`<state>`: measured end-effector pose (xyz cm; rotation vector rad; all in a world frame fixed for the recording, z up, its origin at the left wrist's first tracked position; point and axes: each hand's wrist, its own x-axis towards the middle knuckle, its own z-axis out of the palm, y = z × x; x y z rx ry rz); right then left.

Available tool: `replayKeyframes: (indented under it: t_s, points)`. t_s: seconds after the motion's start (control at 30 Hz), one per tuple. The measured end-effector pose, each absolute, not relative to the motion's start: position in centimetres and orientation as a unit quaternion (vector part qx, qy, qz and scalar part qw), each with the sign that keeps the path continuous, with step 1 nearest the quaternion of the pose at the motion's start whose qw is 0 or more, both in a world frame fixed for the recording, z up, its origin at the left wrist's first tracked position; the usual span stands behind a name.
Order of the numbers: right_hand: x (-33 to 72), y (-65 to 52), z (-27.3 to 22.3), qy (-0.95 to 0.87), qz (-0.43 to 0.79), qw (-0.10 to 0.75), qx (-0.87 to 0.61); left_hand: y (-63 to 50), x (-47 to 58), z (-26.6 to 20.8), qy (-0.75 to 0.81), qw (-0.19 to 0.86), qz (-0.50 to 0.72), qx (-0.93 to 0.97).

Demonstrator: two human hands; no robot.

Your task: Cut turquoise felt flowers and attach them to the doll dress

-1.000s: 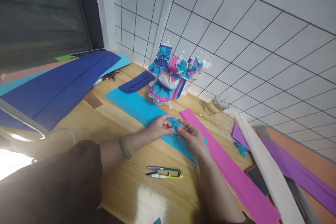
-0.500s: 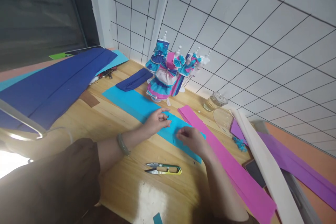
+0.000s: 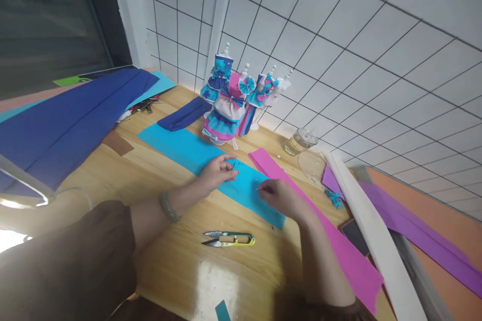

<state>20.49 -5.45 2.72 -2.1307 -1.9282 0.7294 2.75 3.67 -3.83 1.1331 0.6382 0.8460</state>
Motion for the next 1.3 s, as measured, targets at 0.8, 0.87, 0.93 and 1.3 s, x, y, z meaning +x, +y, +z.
replayKeyframes:
  t_s: [0.8, 0.87, 0.93, 1.3]
  points:
    - [17.5, -3.5, -0.1, -0.481, 0.432, 0.51, -0.567, 2.2, 2.9, -3.7, 0.212, 0.714, 0.354, 0.566]
    - [17.5, -3.4, 0.0, -0.467, 0.444, 0.511, -0.569, 2.2, 2.9, -3.7, 0.212, 0.711, 0.352, 0.571]
    - [17.5, -3.4, 0.0, -0.454, 0.449, 0.511, -0.575, 2.2, 2.8, -3.6, 0.215, 0.713, 0.35, 0.569]
    - [17.6, -3.3, -0.5, -0.43, 0.437, 0.532, -0.584, 2.5, 2.8, -3.0, 0.252, 0.732, 0.341, 0.533]
